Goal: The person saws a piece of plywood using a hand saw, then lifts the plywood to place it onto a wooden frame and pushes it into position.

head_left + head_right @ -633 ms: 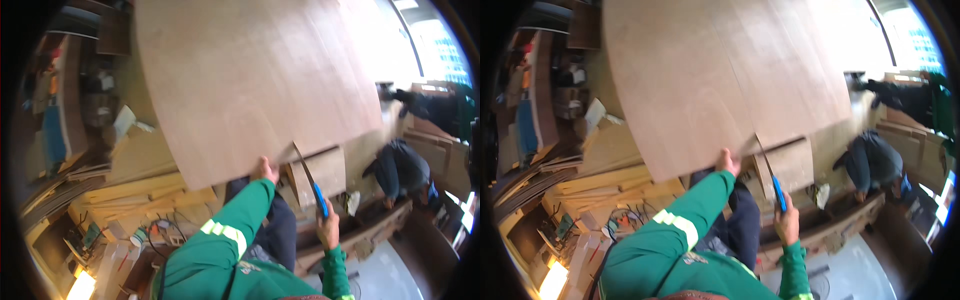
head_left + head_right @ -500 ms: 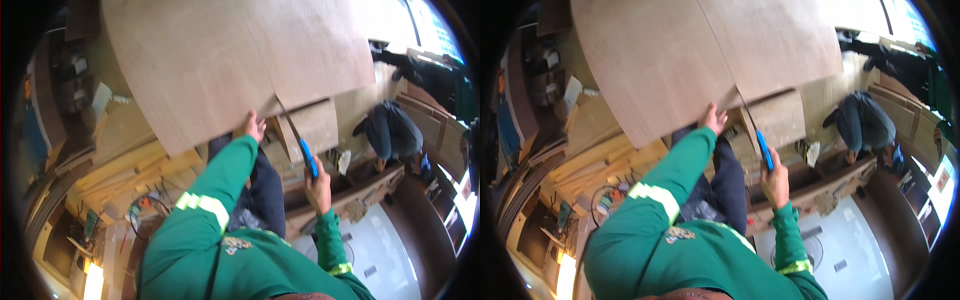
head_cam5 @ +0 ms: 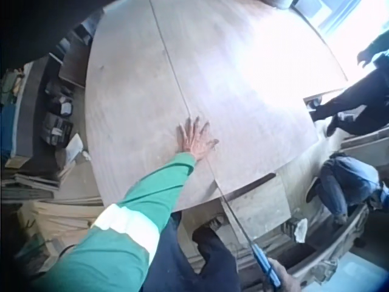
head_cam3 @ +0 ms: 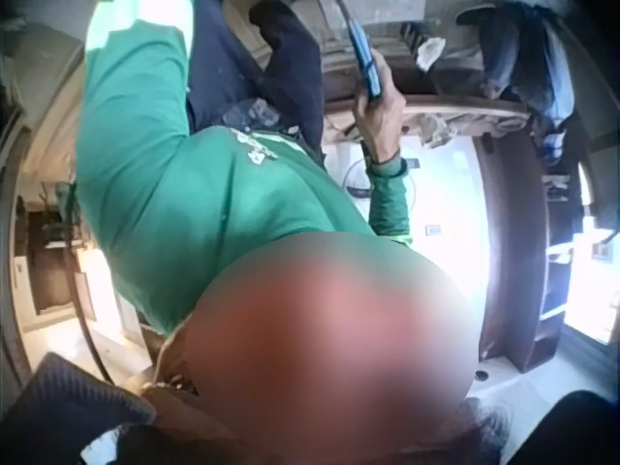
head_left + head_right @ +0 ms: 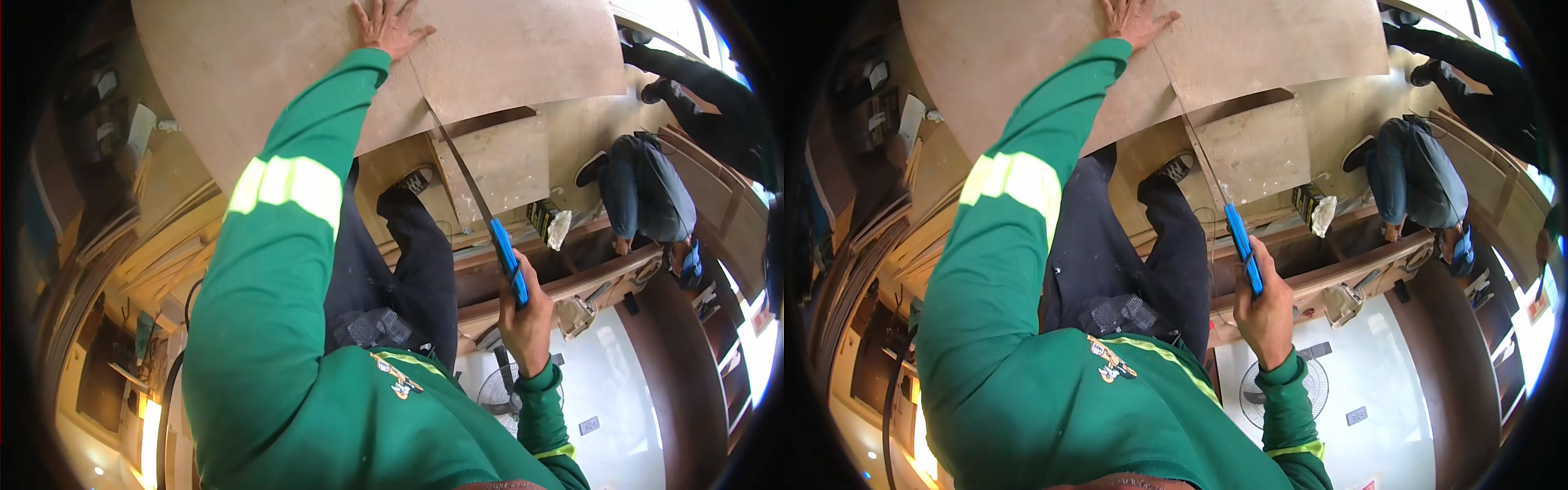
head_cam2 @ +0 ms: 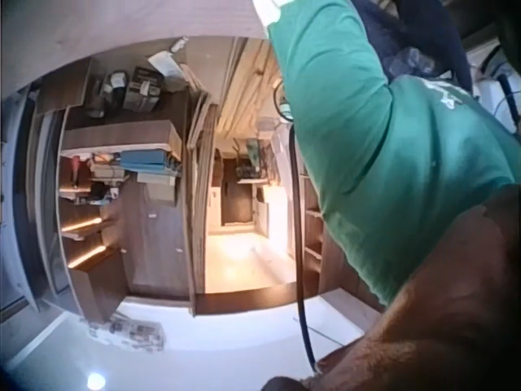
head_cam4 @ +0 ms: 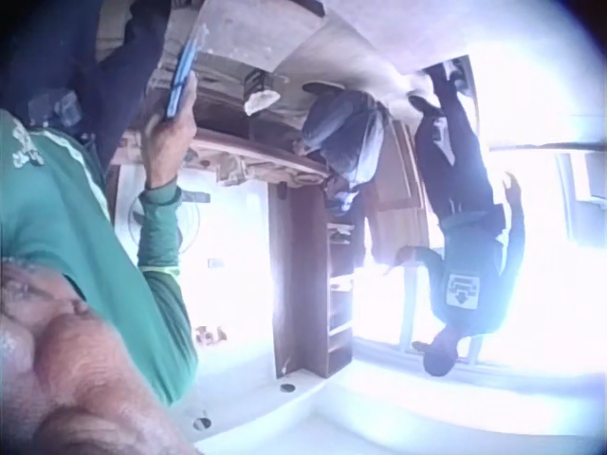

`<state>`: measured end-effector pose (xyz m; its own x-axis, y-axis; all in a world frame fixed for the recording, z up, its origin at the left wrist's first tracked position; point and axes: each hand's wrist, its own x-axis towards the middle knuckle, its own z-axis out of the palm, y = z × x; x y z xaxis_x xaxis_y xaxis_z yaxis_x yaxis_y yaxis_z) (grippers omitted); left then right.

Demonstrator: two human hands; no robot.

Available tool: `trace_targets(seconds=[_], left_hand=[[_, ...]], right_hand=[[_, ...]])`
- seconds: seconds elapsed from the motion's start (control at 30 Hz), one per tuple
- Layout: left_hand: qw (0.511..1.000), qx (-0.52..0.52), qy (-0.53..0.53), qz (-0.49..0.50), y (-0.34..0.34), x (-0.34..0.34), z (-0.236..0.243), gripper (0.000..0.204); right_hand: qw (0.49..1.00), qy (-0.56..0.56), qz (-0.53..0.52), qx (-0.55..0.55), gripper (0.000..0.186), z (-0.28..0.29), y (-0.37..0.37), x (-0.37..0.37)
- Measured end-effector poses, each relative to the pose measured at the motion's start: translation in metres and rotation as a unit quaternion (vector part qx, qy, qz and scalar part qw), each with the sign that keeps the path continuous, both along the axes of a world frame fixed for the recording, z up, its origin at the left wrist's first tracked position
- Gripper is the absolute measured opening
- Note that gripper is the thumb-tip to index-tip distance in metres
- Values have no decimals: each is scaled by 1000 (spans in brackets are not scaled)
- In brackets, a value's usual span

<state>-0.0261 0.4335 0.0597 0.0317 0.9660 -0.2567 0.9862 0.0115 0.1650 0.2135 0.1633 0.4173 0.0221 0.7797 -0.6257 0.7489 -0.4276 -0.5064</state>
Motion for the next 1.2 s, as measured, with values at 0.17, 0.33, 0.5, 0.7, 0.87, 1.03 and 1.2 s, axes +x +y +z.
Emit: trace_targets(seconds=[0.17,0.33,0.5,0.7,0.87,1.03,1.2], left_hand=[[998,42,-26,-25,-4,4,11,84],[999,24,-14,-39,9,7,20,83],[999,46,-9,-23,-6,-3,8,82],[998,38,-37,-29,1,5,10,82],[997,49,-46,-30,-5,2,8,81],[999,25,-36,-28,-2,1,7,82],[997,60,-39,-19,-13,-5,1,82]], right_hand=[[1000,10,-18,-8,43,-115,-2,0],[999,19,-33,9,41,-120,30,-21],[1000,-12,15,-24,46,-9,2,-4],[1000,2,-4,19,40,-157,30,-25],[998,-2,-24,-63,40,-116,50,-26],[998,-34,11,-59,50,-2,13,-14],[1000,-12,4,-19,42,-141,33,-26]])
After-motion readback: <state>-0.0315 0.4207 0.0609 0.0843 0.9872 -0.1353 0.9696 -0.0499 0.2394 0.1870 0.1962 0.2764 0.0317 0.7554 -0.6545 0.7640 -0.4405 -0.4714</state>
